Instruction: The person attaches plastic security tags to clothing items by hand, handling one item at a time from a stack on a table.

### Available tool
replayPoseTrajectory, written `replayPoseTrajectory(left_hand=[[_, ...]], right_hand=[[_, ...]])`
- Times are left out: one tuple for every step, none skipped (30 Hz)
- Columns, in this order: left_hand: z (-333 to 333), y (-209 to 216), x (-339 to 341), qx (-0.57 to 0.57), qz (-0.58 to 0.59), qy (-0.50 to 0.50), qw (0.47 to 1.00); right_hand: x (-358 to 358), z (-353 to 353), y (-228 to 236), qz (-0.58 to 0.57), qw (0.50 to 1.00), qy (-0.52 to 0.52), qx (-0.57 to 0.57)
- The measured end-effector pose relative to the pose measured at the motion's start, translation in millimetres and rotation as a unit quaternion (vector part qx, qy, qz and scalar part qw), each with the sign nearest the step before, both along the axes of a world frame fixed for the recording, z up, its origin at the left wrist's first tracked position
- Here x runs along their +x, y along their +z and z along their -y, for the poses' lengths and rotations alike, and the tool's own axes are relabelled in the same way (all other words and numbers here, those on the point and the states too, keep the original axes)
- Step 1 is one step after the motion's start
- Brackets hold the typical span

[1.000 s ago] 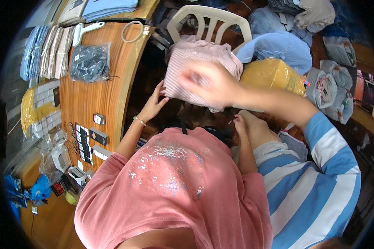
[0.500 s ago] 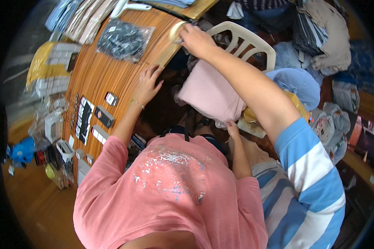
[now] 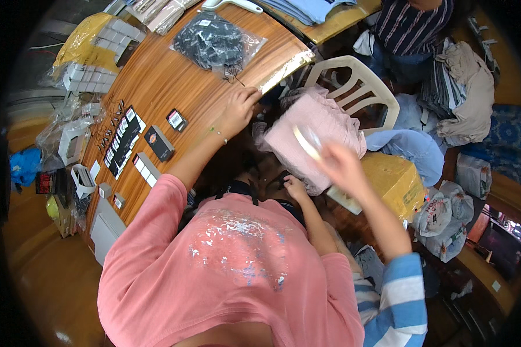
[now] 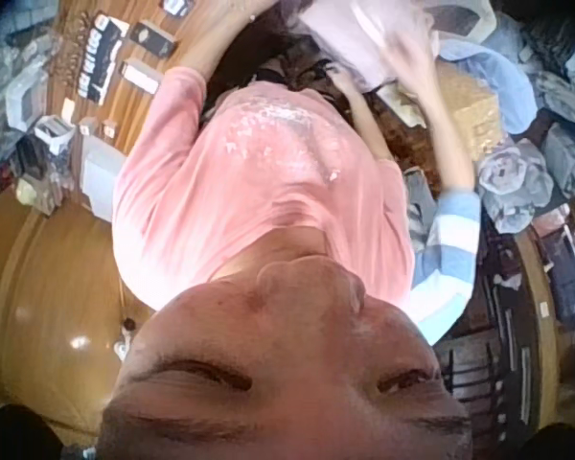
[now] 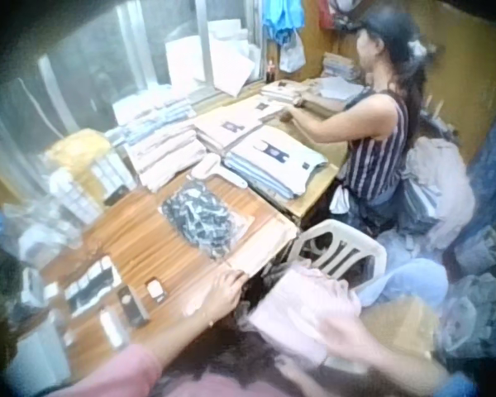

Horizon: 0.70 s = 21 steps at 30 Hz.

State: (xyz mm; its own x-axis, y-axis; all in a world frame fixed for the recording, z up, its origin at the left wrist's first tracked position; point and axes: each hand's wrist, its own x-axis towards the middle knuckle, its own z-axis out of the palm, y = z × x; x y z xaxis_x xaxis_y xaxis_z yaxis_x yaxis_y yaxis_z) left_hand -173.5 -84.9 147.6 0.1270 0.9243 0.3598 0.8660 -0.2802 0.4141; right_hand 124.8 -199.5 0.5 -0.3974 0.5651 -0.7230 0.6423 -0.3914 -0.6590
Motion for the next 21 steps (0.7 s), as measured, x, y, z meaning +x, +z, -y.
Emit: replayPoseTrajectory(left_hand=[[2.1, 1.6, 0.3, -0.004, 0.026, -0.002, 1.000], [2.6, 3.4, 0.5, -0.010, 0.032, 0.003, 0.999], [2.4, 5.4, -0.4, -0.016, 0.038, 0.010, 0.999], [0.3, 5.5, -0.5, -0.020, 0.041, 0.005, 0.999], [-1.6, 6.4, 0.2, -0.025, 0.047, 0.002, 0.999], [-1.7, 6.9, 0.1, -0.030, 0.053, 0.000, 0.998], [-2.6, 6.9, -2.1, -0.036, 0.063, -0.003, 0.997], [-3.5, 8.1, -2.3, -0.041, 0.077, -0.008, 0.996], [-3.1, 6.1, -4.5, -0.045, 0.086, -0.002, 0.995], [-2.0, 9.8, -5.5, -0.070, 0.101, 0.008, 0.992], [-1.0, 9.3, -6.9, -0.071, 0.112, 0.008, 0.991], [-3.8, 8.5, -7.1, -0.071, 0.123, -0.001, 0.990], [-7.2, 6.0, -7.3, -0.073, 0.134, -0.013, 0.988], [-8.7, 1.3, -10.2, -0.117, 0.141, -0.035, 0.982], [-7.6, 1.9, -11.5, -0.114, 0.136, -0.009, 0.984], [-6.9, 8.6, -9.2, -0.114, 0.131, 0.011, 0.985], [-7.2, 10.5, -7.8, -0.112, 0.125, 0.032, 0.985], [-8.2, 7.0, -9.0, -0.148, 0.106, 0.010, 0.983], [-11.0, 9.1, -8.1, -0.159, 0.088, -0.016, 0.983], [-18.6, 16.5, -7.7, -0.165, 0.070, -0.031, 0.983], [-26.2, 22.2, -7.7, -0.172, 0.052, -0.047, 0.983]], right_hand=[[-5.1, -0.4, -4.2, -0.026, 0.999, -0.019, -0.028], [-11.8, -3.0, -10.3, -0.052, 0.996, -0.038, -0.056], [-18.3, -7.3, -17.4, -0.077, 0.992, -0.056, -0.084], [-30.2, -17.9, -9.7, -0.079, 0.992, -0.073, -0.071], [-36.6, -30.2, -7.0, -0.105, 0.989, -0.097, -0.041], [-41.8, -48.7, -8.6, -0.108, 0.983, -0.142, -0.042], [-48.4, -66.0, -5.8, -0.093, 0.976, -0.161, 0.113], [-34.6, -98.1, -21.5, -0.085, 0.970, -0.197, 0.112], [-36.6, -132.1, 0.4, -0.094, 0.951, -0.224, 0.190], [-34.9, -166.8, 26.2, -0.055, 0.934, -0.256, 0.245], [-27.4, -202.1, 50.0, 0.009, 0.896, -0.208, 0.392], [-11.0, -240.3, 54.6, -0.027, 0.855, -0.236, 0.460], [19.5, -281.0, 50.7, 0.048, 0.840, -0.260, 0.473], [45.4, -315.3, 49.7, 0.097, 0.799, -0.264, 0.531], [51.0, -347.0, 64.7, 0.124, 0.801, -0.251, 0.529], [61.3, -373.0, 76.9, 0.137, 0.815, -0.224, 0.517], [67.2, -393.9, 84.0, 0.200, 0.810, -0.204, 0.512], [72.2, -405.9, 87.7, 0.312, 0.774, -0.139, 0.533], [80.3, -414.0, 84.5, 0.377, 0.766, -0.146, 0.500], [76.0, -422.4, 83.8, 0.424, 0.762, -0.127, 0.473], [73.7, -426.1, 83.5, 0.471, 0.754, -0.109, 0.445]])
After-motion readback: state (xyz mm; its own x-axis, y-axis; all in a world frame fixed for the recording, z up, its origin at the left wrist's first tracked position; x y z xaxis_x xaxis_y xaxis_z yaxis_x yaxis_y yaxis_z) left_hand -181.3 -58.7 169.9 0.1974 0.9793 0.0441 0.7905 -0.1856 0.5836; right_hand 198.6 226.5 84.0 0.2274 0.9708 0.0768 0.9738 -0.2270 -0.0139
